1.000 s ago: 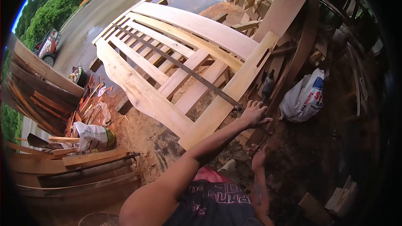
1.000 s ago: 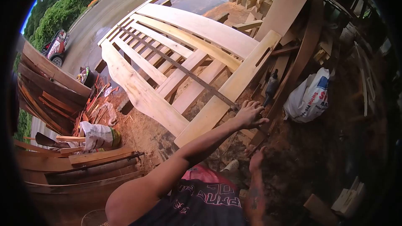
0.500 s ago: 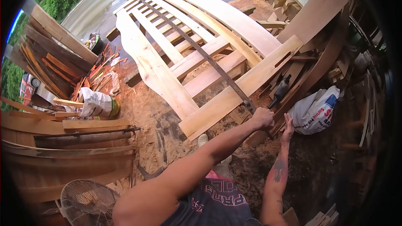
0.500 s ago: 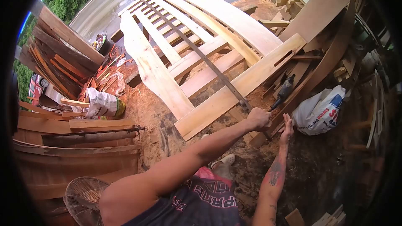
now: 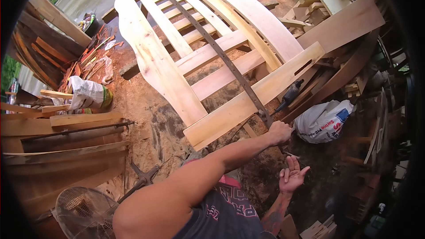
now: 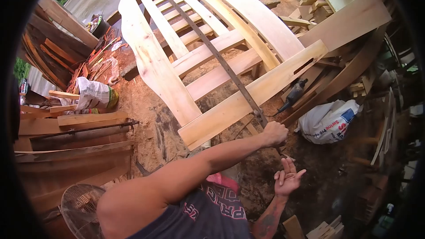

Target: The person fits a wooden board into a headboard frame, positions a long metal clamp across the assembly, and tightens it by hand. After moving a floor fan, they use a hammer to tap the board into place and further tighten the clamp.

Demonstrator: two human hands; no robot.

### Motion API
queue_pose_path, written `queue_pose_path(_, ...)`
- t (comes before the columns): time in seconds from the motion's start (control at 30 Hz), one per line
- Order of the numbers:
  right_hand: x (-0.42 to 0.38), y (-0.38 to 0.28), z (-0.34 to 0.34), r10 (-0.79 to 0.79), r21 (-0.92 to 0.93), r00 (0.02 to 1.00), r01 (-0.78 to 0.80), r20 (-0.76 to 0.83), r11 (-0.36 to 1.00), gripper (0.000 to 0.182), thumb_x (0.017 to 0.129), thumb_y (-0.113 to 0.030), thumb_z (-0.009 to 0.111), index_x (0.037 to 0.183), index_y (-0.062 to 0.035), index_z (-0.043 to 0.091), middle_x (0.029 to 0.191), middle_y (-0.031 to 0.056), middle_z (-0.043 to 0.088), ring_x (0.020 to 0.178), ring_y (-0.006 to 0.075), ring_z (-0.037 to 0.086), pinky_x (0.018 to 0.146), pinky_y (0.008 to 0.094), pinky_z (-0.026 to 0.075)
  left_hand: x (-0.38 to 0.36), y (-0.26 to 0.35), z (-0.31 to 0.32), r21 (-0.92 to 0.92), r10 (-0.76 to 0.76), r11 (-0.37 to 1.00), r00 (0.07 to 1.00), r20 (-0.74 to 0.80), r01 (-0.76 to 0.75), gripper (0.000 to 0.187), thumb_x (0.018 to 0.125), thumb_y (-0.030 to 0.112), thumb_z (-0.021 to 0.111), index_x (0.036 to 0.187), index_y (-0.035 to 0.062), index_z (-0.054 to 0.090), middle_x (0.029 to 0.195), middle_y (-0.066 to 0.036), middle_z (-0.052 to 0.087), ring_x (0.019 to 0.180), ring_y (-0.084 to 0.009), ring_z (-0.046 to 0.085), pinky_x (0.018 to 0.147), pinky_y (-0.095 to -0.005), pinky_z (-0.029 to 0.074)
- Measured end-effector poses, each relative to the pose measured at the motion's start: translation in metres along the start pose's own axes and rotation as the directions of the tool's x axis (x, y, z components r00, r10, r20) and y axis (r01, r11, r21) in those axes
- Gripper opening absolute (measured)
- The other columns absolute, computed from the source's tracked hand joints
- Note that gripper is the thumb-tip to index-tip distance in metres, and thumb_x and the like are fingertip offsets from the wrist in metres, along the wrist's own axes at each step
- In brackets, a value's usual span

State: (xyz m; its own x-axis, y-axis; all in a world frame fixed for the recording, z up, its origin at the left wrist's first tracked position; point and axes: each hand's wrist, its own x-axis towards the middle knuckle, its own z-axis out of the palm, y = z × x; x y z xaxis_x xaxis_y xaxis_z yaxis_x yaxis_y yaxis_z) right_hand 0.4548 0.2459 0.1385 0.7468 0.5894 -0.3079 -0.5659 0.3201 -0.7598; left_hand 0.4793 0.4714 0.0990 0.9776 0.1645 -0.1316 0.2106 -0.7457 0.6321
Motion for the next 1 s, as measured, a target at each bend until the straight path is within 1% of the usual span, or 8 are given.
queue_pose_path(0.13,0.128,-0.018,-0.037,-0.250,-0.590,0.966,0.161,-0.071,0.791,0.073,0.106,-0.057,0.032,0.140,0.0046,0.050,0.141,0.0178,0.058,0.048,0.0038,0.034,0.050,0.0210,0.038,0.001,0.000,0.004,0.006,-0.038,0.999,0.999,0.015,0.038,0.019,0.074,0.023,0.068,0.080,0.0073,0.077,0.085,-0.015,0.075,0.084,-0.0299,0.074,0.071,-0.0407,0.059)
queue_pose_path(0.3,0.162,0.012,-0.090,-0.213,-0.614,0.974,0.125,-0.071,0.779,0.057,0.108,-0.044,0.037,0.135,0.0023,0.057,0.131,0.0142,0.066,0.059,0.0044,0.047,0.058,0.0202,0.043,-0.001,0.002,-0.009,0.029,-0.067,0.997,0.996,0.059,0.065,0.021,0.073,0.026,0.067,0.077,0.0074,0.076,0.082,-0.015,0.074,0.080,-0.0307,0.074,0.069,-0.0412,0.058)
queue_pose_path(0.4,0.154,0.016,-0.081,-0.435,-0.927,0.853,0.362,0.288,0.095,0.047,0.108,-0.037,0.042,0.132,-0.0008,0.060,0.125,0.0140,0.069,0.085,0.0134,0.065,0.077,0.0230,0.050,-0.004,0.006,-0.008,0.010,-0.042,0.999,0.997,0.059,0.041,0.022,0.071,0.026,0.066,0.074,0.0058,0.075,0.079,-0.017,0.073,0.077,-0.0321,0.073,0.068,-0.0420,0.058)
queue_pose_path(0.43,0.154,0.010,-0.084,-0.365,-0.915,0.869,0.392,0.334,0.096,0.033,0.101,-0.020,0.053,0.131,-0.0089,0.063,0.130,0.0124,0.065,0.115,0.0263,0.062,0.098,0.0351,0.047,-0.004,0.005,-0.009,0.013,-0.041,0.999,0.997,0.060,0.040,0.022,0.071,0.026,0.066,0.074,0.0057,0.075,0.078,-0.017,0.073,0.077,-0.0323,0.073,0.067,-0.0421,0.058)
queue_pose_path(0.53,0.144,-0.032,-0.064,-0.081,-0.534,0.728,0.416,0.680,-0.736,0.039,0.090,-0.007,0.057,0.128,-0.0087,0.064,0.141,0.0130,0.057,0.127,0.0327,0.053,0.112,0.0456,0.035,-0.004,0.004,-0.004,0.037,-0.015,0.999,1.000,-0.014,0.015,0.022,0.071,0.025,0.065,0.074,0.0056,0.075,0.078,-0.017,0.073,0.077,-0.0325,0.073,0.068,-0.0422,0.058)
queue_pose_path(0.57,0.147,-0.033,-0.069,-0.048,-0.513,0.723,0.439,0.689,-0.738,0.035,0.082,-0.003,0.058,0.117,-0.0049,0.065,0.149,0.0151,0.049,0.134,0.0373,0.046,0.118,0.0520,0.022,-0.002,0.005,-0.003,0.023,-0.049,0.999,0.999,-0.001,0.049,0.022,0.072,0.025,0.065,0.073,0.0052,0.075,0.079,-0.018,0.073,0.077,-0.0329,0.073,0.067,-0.0420,0.058)
queue_pose_path(0.77,0.173,0.039,-0.100,-0.265,-0.719,0.704,0.487,0.659,-0.495,0.036,0.087,-0.032,0.063,0.103,0.0001,0.059,0.133,0.0248,0.057,0.127,0.0450,0.050,0.110,0.0566,0.035,0.007,-0.006,0.026,0.015,-0.015,1.000,0.997,-0.069,0.016,0.017,0.071,0.022,0.066,0.079,0.0086,0.072,0.076,-0.014,0.072,0.075,-0.0321,0.072,0.062,-0.0439,0.056)
queue_pose_path(1.0,0.122,0.158,-0.139,-0.091,-0.824,0.984,-0.077,-0.154,0.562,0.050,0.091,-0.049,0.057,0.112,-0.0039,0.063,0.106,0.0187,0.066,0.105,0.0336,0.064,0.096,0.0507,0.047,0.004,0.004,0.007,0.035,-0.038,0.999,0.999,0.005,0.038,0.015,0.069,0.020,0.068,0.077,0.0085,0.070,0.075,-0.013,0.071,0.075,-0.0316,0.072,0.062,-0.0431,0.056)
